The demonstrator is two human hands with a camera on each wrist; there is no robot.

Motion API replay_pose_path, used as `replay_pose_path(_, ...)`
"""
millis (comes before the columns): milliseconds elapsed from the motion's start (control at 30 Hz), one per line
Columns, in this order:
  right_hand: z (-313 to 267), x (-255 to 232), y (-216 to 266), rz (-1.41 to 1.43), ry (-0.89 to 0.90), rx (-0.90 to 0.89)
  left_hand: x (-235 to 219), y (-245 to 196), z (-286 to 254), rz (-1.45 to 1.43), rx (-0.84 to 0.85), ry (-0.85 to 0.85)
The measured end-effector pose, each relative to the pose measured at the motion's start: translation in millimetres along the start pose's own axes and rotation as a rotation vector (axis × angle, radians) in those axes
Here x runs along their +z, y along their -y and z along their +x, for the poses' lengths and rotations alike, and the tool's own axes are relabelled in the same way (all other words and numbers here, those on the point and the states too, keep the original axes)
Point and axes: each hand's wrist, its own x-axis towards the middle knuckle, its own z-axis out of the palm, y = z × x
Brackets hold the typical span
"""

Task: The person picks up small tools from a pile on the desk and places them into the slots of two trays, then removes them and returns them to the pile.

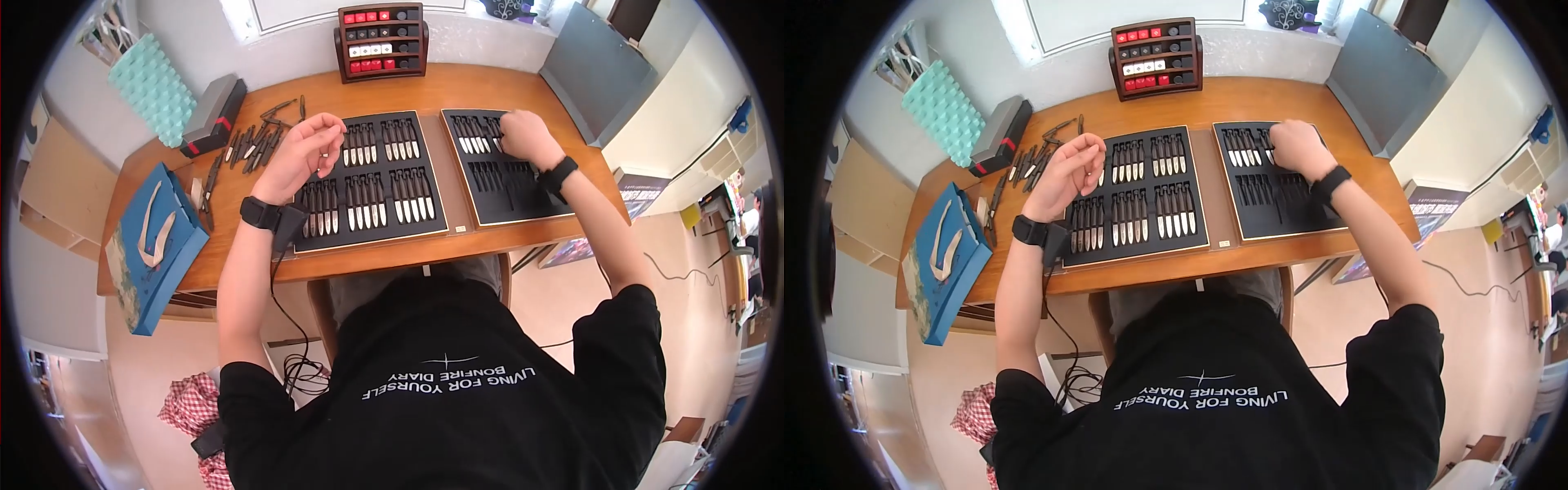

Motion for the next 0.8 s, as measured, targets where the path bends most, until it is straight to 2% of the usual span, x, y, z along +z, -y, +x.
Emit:
replay_pose_path(33,3,-6,-2,0.011,-0.008,0.009,-1,-2,1,-0.015,0.009,-0.009)
replay_pose_path(100,11,-16,-4,0.109,0.124,0.068,-6,-4,2,-0.007,0.019,-0.007)
replay_pose_path(167,18,-14,-14,0.202,0.183,0.115,-14,-8,0,-0.087,0.078,-0.017)
replay_pose_path(200,20,0,-25,0.282,0.104,0.089,-18,-14,-3,-0.078,0.106,-0.028)
replay_pose_path(233,17,-8,-22,0.307,0.078,0.085,-26,-18,-5,-0.1,0.121,-0.022)
replay_pose_path(333,21,-7,-37,0.519,0.3,0.2,-50,-32,-22,0.036,0.12,-0.157)
replay_pose_path(400,20,-10,-42,0.619,0.328,0.231,-69,-41,-36,0.61,-0.024,-0.459)
replay_pose_path(433,20,-12,-45,0.641,0.353,0.246,-88,-37,-46,0.621,-0.027,-0.477)
replay_pose_path(467,19,-14,-46,0.651,0.351,0.228,-113,-28,-58,0.979,0.01,-0.545)
replay_pose_path(500,17,-15,-46,0.697,0.233,0.212,-126,-27,-66,1.341,0.043,-0.6)
replay_pose_path(533,17,-13,-47,0.743,0.115,0.197,-114,-39,-77,1.508,-0.204,-0.669)
replay_pose_path(567,20,-9,-50,0.757,0.115,0.184,-111,-38,-85,1.52,-0.216,-0.679)
replay_pose_path(633,24,0,-54,1.014,-0.051,0.26,-106,-34,-97,1.806,-0.455,-0.782)
replay_pose_path(667,26,3,-56,1.07,-0.054,0.262,-97,-39,-97,1.79,-0.65,-0.745)
replay_pose_path(800,22,4,-56,1.227,-0.077,0.172,-111,-31,-101,1.843,-0.805,-0.618)
